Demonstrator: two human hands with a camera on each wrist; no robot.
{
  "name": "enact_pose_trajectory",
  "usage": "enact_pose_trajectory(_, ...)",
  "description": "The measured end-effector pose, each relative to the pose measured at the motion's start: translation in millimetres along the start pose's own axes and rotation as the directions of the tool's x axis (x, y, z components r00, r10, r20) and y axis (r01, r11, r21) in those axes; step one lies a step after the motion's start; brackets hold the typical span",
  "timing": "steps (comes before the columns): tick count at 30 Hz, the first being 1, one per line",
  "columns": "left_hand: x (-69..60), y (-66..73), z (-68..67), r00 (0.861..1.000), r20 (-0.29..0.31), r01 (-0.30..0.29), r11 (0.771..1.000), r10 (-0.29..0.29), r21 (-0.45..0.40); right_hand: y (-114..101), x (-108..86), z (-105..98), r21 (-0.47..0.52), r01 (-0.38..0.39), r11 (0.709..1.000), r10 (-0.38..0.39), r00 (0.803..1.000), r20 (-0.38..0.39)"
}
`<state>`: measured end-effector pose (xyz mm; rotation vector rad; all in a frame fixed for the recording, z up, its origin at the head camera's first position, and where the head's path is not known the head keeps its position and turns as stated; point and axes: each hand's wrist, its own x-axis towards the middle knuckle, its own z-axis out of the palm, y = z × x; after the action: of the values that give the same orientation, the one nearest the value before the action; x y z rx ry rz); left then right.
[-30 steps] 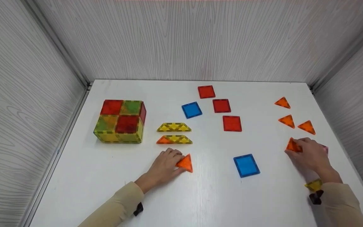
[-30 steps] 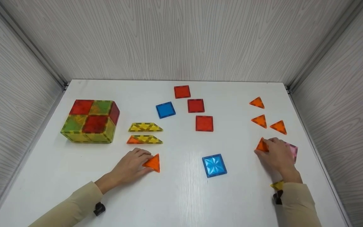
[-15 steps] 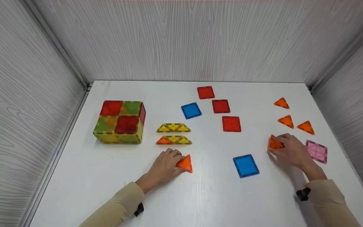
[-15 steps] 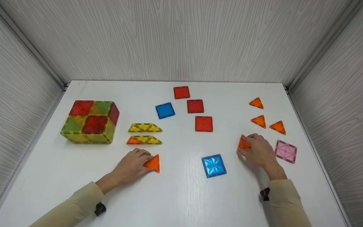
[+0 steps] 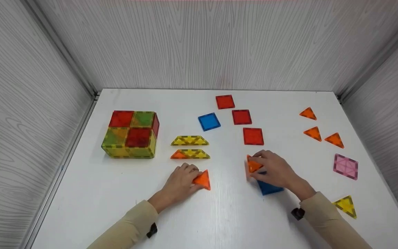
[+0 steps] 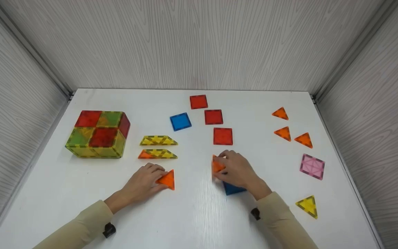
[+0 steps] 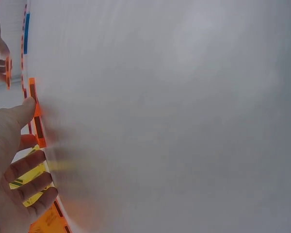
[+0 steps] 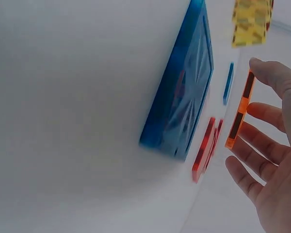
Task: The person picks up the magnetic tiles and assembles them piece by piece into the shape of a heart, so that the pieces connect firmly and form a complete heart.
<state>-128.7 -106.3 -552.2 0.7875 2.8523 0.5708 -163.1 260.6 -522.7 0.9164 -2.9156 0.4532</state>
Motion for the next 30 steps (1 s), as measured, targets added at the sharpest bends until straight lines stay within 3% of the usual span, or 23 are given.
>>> enact_pose_trajectory(7, 1.5, 2.1, 0.2, 1.000, 0.003, 0.016, 1.000, -0.016, 0.009, -46.7, 29.3, 22.1, 0.002, 0.082, 0.997, -0.082, 0.984, 0.156)
enact_pose_trajectory(13, 5.2, 6.3, 1.0, 1.000, -0.014, 0.015, 0.999, -0.015, 0.044, -68.2, 47.8, 34.6, -0.009, 0.111, 0.994, -0.105, 0.965, 0.242)
enact_pose_trajectory(18, 9.8, 11.2, 3.7, 1.000, -0.024, 0.005, 0.996, -0.003, 0.086, -76.9, 54.9, 38.5, -0.013, 0.129, 0.992, -0.121, 0.957, 0.265)
enact_pose_trajectory(24, 16.6, 17.2, 8.1, 0.999, -0.032, 0.006, 0.998, -0.003, 0.069, -81.1, 56.7, 40.2, 0.007, 0.145, 0.989, -0.142, 0.955, 0.262)
enact_pose_trajectory(30, 16.4, 19.0, 7.5, 0.999, -0.051, -0.007, 0.999, 0.010, 0.050, -68.7, 53.1, 39.1, 0.031, 0.149, 0.988, -0.152, 0.961, 0.231)
